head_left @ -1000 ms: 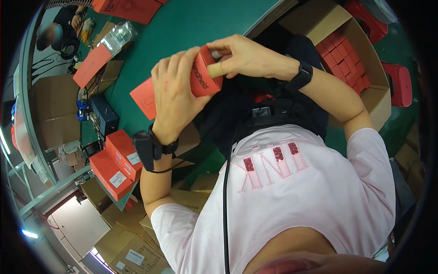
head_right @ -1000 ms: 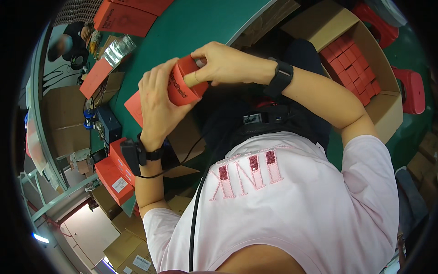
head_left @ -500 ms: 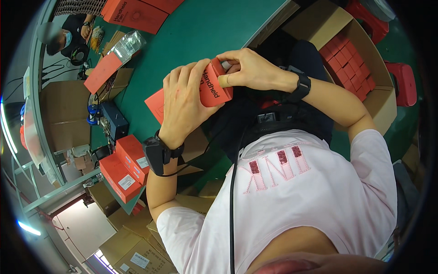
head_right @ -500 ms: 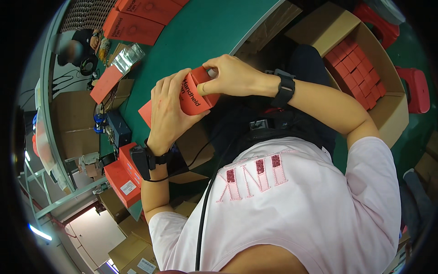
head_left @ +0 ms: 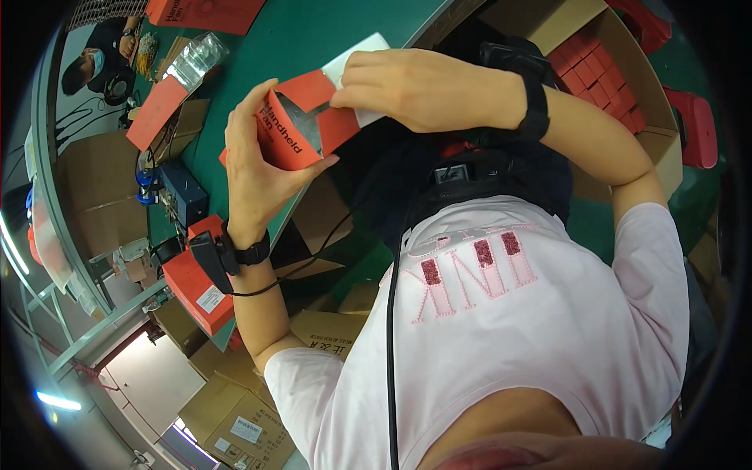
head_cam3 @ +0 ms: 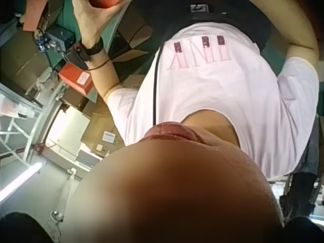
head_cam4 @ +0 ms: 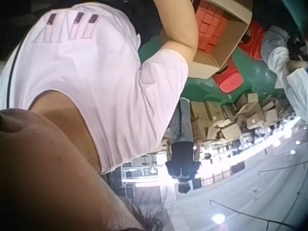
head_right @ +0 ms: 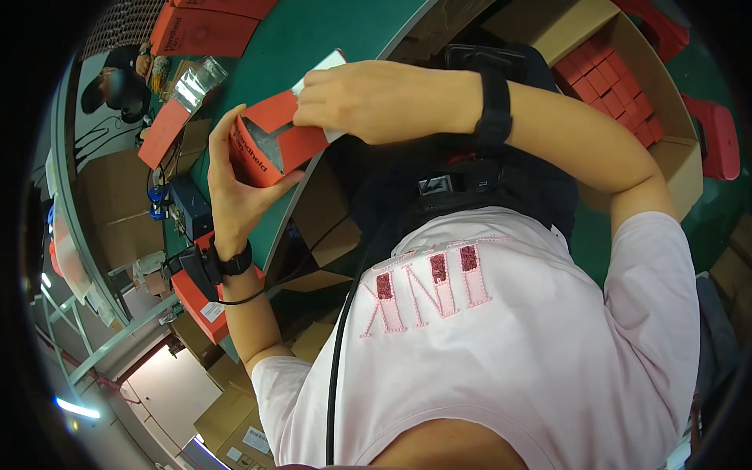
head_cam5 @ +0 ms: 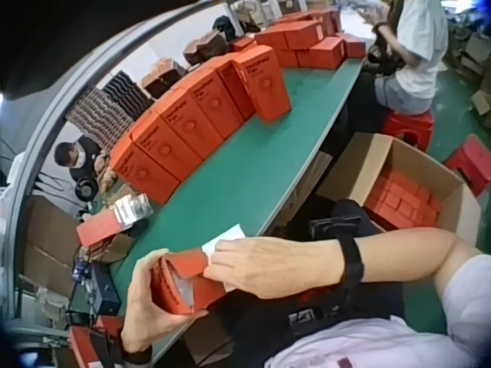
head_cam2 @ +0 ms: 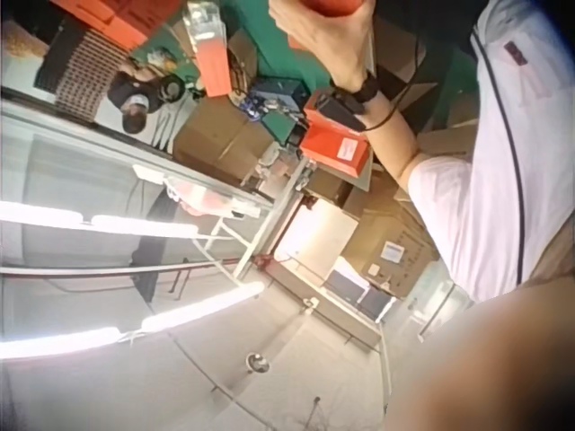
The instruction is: Packaging handheld electronic devices from plastic bags into red product boxes.
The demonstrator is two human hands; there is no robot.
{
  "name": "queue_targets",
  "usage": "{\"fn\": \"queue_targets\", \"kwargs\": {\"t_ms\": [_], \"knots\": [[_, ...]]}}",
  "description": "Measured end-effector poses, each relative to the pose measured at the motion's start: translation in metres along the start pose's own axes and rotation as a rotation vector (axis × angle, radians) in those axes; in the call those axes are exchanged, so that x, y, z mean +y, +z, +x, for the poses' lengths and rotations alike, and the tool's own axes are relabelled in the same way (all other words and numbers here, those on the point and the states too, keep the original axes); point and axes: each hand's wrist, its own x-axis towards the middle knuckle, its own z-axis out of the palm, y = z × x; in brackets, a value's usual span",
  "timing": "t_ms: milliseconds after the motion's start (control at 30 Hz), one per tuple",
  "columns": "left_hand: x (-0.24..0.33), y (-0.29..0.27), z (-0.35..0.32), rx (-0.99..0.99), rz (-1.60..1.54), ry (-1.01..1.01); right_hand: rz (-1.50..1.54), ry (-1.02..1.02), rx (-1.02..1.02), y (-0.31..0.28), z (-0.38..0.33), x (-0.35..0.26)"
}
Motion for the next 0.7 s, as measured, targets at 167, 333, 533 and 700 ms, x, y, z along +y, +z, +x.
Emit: {"fn": "queue_targets", "kwargs": {"t_ms": [167,333,533,700], "knots": [[-0.011,0.001,0.000,-0.005,-0.003,0.001,0.548,0.270,-0.271,-0.022,0.001,0.001],[-0.008,0.004,0.004,-0.068,0.018,0.001,0.439,0.278,-0.297,-0.007,-0.001,-0.004],[-0.007,0.004,0.005,-0.124,-0.040,-0.094,0.464,0.405,-0.264,-0.012,0.000,-0.004],[-0.005,0.010,0.012,-0.180,-0.015,0.002,0.598,0.534,-0.429,-0.007,0.022,0.013]]}}
